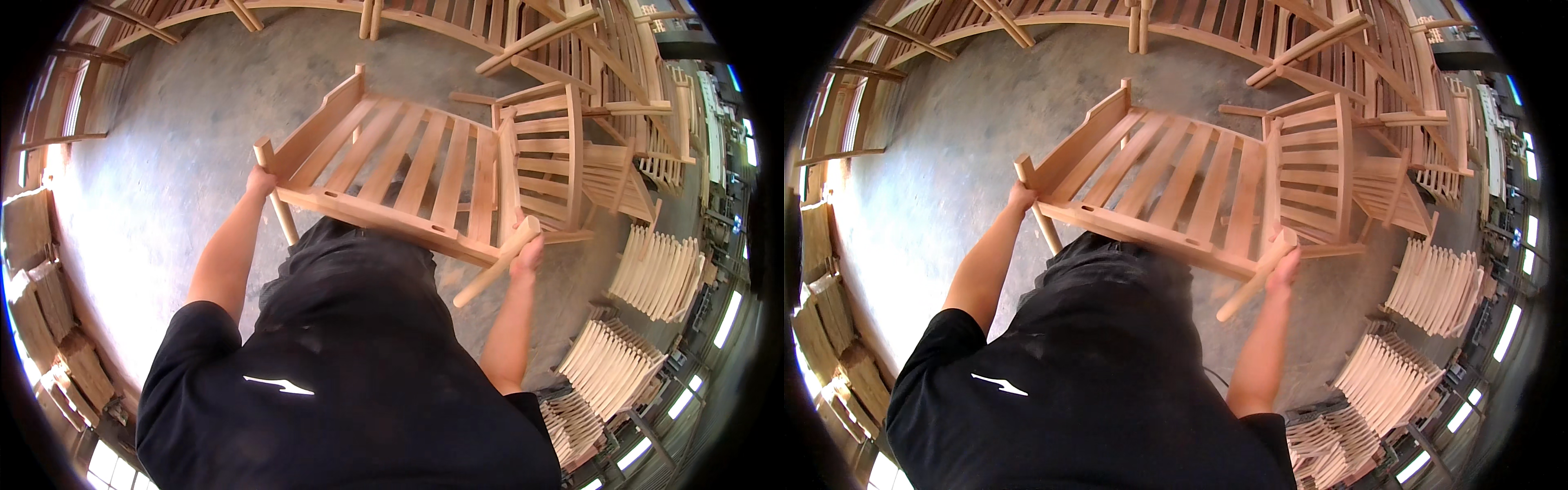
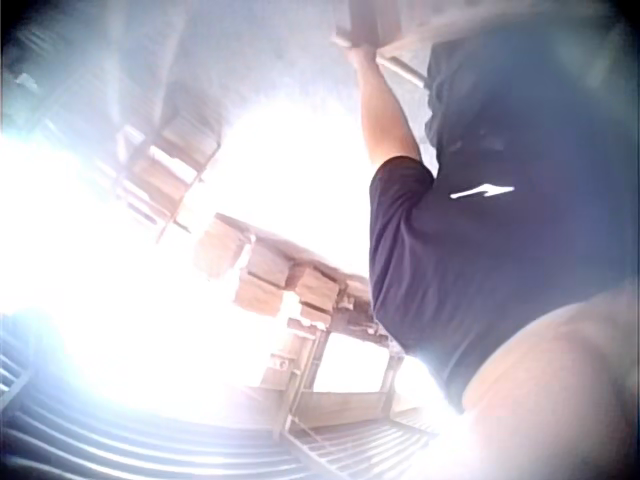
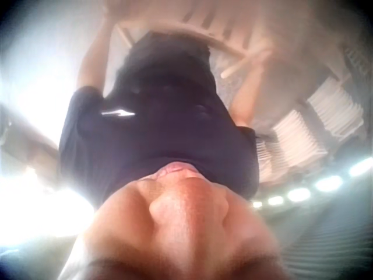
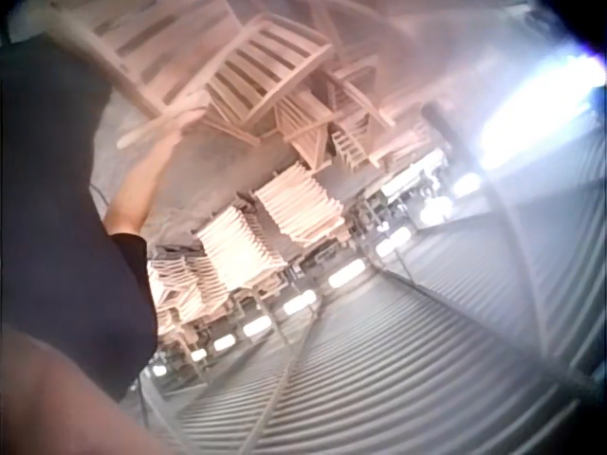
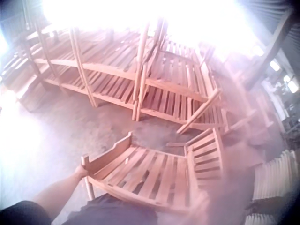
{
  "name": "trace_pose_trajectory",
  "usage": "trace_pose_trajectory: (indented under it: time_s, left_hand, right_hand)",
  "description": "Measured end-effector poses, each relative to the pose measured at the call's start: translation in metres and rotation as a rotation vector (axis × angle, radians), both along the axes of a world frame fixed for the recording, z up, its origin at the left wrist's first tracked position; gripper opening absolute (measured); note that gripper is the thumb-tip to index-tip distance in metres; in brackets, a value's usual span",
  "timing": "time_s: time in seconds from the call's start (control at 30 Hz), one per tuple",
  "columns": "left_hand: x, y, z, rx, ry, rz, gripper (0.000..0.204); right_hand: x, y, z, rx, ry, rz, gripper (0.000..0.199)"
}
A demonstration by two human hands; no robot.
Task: The person picks up wooden chair frames from the floor and stacks them on top of other chairs in a workshop. The person then walks to a workbench, picks up a mallet, and hits the bench surface repeatedly.
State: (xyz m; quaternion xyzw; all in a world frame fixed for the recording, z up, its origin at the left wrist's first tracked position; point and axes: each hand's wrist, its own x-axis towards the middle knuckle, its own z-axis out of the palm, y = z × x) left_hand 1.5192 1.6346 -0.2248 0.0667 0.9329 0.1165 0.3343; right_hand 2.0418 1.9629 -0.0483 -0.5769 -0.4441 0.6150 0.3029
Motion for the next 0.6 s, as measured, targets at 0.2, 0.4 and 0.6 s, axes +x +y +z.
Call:
trace_pose_trajectory:
  time_s: [0.2,0.4,0.6]
  left_hand:
    - [0.000,0.040,0.071,-0.155,-0.257,-0.395,0.032]
    - [0.045,0.101,0.029,0.243,0.097,-0.457,0.049]
    - [0.059,0.138,0.062,-0.045,0.018,-0.847,0.046]
  right_hand:
    - [-0.031,-0.004,0.007,0.083,0.054,0.123,0.048]
    - [-0.065,0.011,0.011,0.072,0.086,0.077,0.051]
    - [-0.073,0.025,0.020,0.064,0.055,0.078,0.052]
